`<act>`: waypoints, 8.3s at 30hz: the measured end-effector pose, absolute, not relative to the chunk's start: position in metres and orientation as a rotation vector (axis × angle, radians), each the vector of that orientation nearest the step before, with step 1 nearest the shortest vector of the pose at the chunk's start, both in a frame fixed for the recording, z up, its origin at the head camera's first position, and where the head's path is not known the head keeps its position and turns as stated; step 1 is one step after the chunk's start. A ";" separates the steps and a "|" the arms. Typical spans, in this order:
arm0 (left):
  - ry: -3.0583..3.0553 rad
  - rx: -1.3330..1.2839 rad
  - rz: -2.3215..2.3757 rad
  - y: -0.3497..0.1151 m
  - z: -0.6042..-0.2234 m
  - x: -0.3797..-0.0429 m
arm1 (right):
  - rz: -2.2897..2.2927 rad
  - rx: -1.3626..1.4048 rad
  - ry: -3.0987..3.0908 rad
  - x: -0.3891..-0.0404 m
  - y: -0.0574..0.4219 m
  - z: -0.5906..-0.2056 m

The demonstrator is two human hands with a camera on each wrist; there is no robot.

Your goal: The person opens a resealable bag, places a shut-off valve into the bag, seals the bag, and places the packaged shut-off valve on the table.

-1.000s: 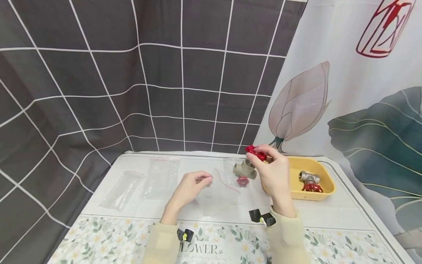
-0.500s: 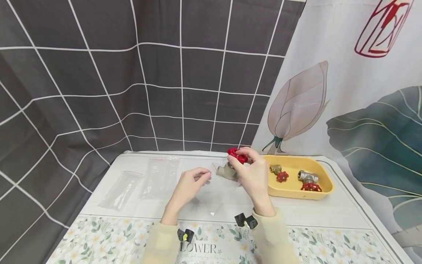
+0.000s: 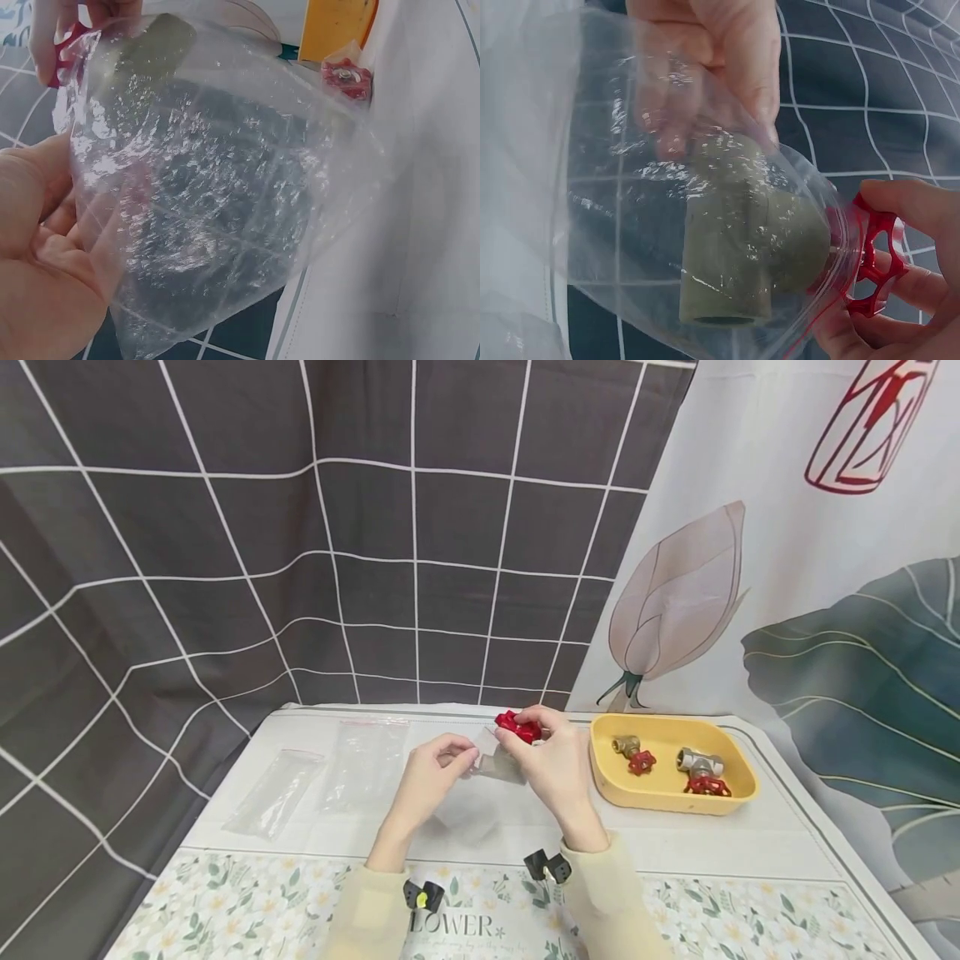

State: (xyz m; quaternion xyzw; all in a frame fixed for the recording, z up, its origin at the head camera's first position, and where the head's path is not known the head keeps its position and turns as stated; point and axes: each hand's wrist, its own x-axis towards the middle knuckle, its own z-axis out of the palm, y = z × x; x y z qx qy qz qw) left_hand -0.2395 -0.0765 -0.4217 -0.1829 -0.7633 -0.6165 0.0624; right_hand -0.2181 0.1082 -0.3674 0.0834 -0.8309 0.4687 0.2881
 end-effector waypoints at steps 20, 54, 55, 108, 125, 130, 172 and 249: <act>-2.510 -0.818 -2.063 -0.075 -0.421 -0.234 | 1.359 0.320 -2.204 -0.215 0.098 -0.368; -2.314 -0.703 -2.055 -0.065 -0.417 -0.233 | 0.953 0.692 -2.392 -0.205 0.110 -0.356; -2.314 -0.701 -2.042 -0.064 -0.417 -0.233 | 0.951 0.699 -2.395 -0.205 0.111 -0.356; -2.099 -0.570 -2.275 -0.063 -0.429 -0.239 | 1.275 1.008 -2.608 -0.233 0.156 -0.376; -2.260 -0.797 -2.172 -0.066 -0.428 -0.239 | 1.158 1.086 -2.561 -0.224 0.169 -0.367; -2.314 -0.812 -2.136 -0.065 -0.428 -0.240 | 1.095 1.060 -2.537 -0.220 0.174 -0.365; -2.515 -0.682 -1.637 -0.080 -0.423 -0.236 | 1.133 0.911 -2.748 -0.215 0.193 -0.360; -2.442 -0.836 -1.567 -0.081 -0.422 -0.235 | 0.490 0.854 -2.695 -0.219 0.124 -0.372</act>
